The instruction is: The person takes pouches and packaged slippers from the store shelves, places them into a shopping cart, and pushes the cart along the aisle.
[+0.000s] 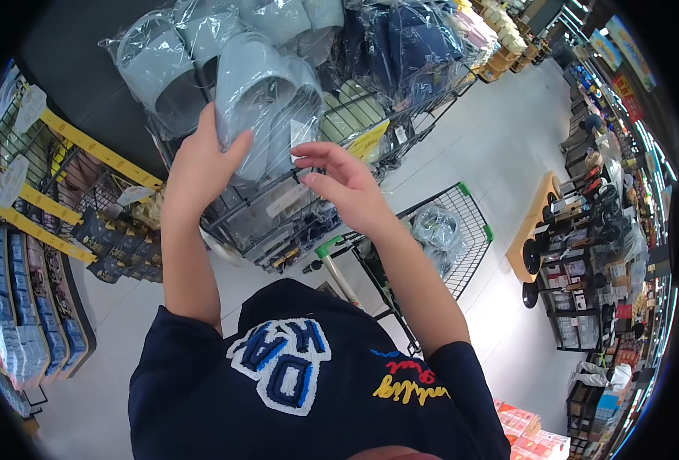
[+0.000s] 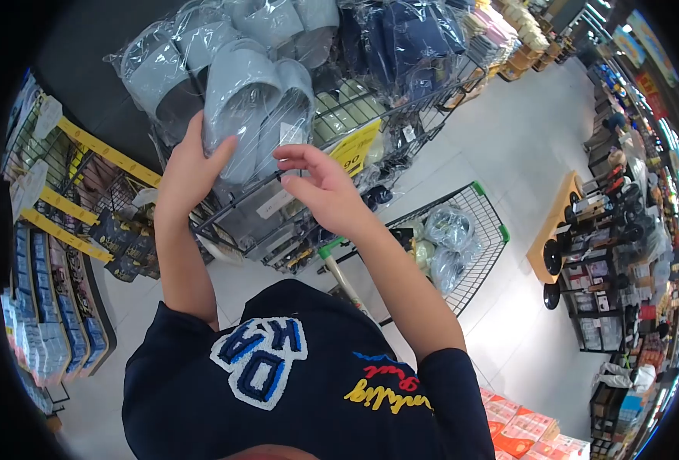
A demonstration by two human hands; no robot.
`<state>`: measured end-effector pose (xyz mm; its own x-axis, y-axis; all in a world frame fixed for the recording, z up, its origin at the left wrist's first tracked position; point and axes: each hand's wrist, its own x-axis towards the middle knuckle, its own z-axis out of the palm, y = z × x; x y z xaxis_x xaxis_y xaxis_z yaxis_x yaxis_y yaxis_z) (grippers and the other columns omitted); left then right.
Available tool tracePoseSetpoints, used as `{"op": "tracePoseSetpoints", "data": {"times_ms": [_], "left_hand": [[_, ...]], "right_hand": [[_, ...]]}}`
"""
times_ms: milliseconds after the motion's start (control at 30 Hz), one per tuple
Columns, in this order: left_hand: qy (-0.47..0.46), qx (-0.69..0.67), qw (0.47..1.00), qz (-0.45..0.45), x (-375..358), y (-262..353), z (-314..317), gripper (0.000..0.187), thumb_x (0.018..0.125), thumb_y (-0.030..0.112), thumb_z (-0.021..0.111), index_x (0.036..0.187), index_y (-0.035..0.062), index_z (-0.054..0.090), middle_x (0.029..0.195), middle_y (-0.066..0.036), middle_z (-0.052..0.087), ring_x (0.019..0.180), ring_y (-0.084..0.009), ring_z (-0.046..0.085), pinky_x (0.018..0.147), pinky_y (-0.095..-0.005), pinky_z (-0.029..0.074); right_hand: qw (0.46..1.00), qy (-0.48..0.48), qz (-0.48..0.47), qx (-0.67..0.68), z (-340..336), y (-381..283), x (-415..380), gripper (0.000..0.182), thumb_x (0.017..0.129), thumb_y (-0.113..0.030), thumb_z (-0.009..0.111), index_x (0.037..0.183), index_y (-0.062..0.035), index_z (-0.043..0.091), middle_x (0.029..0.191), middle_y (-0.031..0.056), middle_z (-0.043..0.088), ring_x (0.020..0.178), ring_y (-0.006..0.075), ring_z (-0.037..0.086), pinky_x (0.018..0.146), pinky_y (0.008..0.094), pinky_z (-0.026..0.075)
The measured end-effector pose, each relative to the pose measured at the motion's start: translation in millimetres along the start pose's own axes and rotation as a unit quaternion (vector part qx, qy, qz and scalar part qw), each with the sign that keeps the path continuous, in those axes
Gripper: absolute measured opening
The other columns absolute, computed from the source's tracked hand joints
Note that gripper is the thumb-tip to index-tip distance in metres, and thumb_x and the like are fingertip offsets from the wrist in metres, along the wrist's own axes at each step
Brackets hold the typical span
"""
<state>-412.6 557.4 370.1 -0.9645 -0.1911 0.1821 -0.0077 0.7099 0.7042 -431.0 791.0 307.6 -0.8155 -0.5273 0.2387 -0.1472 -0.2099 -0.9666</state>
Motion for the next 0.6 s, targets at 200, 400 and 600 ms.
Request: {"op": "tracePoseSetpoints", "data": {"times_ms": [200, 400, 600], "left_hand": [[0.109, -0.103, 0.986, 0.078, 4, -22, 5, 0.063, 0.095, 0.028, 0.062, 0.148, -0.0002, 0.044, 0.111, -0.024, 0.069, 0.100, -0.0276, 0.069, 0.091, -0.0364, 0.051], [0.221, -0.191, 0.932, 0.215, -15, -8, 3, 0.055, 0.099, 0.013, 0.062, 0.149, 0.0001, 0.044, 0.133, -0.020, 0.060, 0.114, -0.0231, 0.063, 0.098, -0.0322, 0.048], [0.329, -0.336, 0.831, 0.298, -36, 19, 9, 0.059, 0.100, 0.006, 0.059, 0.151, -0.0046, 0.032, 0.139, -0.019, 0.053, 0.122, -0.0255, 0.056, 0.105, -0.0369, 0.045]], "right_hand": [[0.999, 0.042, 0.003, 0.030, -11, -9, -14, 0.039, 0.097, -0.006, 0.058, 0.136, -0.0020, 0.055, 0.136, 0.0100, 0.060, 0.122, 0.0201, 0.059, 0.101, 0.0355, 0.048], [0.995, 0.088, -0.015, 0.037, -22, -10, -40, 0.038, 0.098, -0.009, 0.060, 0.135, -0.0041, 0.056, 0.135, 0.0061, 0.060, 0.120, 0.0164, 0.059, 0.101, 0.0326, 0.046], [0.983, 0.173, -0.046, 0.038, -38, -20, -74, 0.036, 0.098, -0.012, 0.064, 0.133, -0.0049, 0.056, 0.134, 0.0067, 0.061, 0.121, 0.0175, 0.059, 0.103, 0.0339, 0.046]]}}
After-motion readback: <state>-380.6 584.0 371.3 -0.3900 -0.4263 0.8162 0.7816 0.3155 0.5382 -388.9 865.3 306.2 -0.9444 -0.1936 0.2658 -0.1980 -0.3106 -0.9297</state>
